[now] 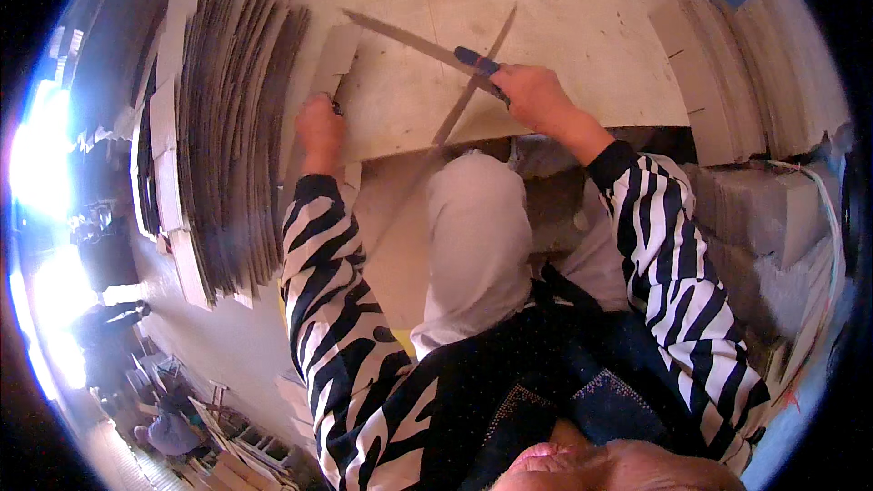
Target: The person sits on the floor and uses a knife to cut rectangular cardboard pieces from larger sheets. They repeatedly pick up sheets, score and snap them, then stack the cut pieces. At one point, they use scissors to cut a red string from a bundle of cardboard.
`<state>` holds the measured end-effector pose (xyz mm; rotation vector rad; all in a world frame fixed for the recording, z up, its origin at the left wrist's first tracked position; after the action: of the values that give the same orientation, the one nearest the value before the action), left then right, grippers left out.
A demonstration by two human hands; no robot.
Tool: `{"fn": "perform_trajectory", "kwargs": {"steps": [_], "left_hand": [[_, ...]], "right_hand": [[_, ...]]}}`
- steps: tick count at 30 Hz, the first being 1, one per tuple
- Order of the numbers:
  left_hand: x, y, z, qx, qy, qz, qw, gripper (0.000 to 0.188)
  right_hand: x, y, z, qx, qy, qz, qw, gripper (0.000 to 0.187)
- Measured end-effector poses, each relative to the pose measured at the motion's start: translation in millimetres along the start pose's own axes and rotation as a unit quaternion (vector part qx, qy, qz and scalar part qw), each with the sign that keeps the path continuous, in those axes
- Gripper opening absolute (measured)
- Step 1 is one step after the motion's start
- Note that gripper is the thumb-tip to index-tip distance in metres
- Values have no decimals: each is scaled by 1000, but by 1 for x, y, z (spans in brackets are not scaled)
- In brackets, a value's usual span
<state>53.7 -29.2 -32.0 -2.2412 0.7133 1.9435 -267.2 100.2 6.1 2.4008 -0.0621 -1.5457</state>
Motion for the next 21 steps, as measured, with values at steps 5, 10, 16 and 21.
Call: {"fn": "perform_trajectory", "kwargs": {"steps": [5, 10, 16, 21], "left_hand": [[-1, 13, -6, -12, -169, 46, 985, 26], [-5, 23, 75, -116, -438, -12, 891, 29], [-15, 44, 81, -9, -417, -30, 908, 30], [-60, 54, 115, 110, -467, 14, 877, 39]], "right_hand": [[-7, -2, -34, -92, 18, 64, 994, 37], [0, 4, -7, 10, -41, 31, 999, 28], [11, 2, 10, 58, -67, -45, 995, 24], [-14, 8, 40, 106, -17, -18, 994, 26]]}}
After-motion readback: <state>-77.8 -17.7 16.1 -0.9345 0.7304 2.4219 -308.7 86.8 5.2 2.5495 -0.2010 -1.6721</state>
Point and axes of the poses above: each hand's wrist, its own y-axis towards the middle knuckle, its own x-axis out of the palm, z = x × y, the point moved 9 cm from there along y, towards the middle knuckle, and after that the axes turned 10 degrees about x, right-handed, at the moved point
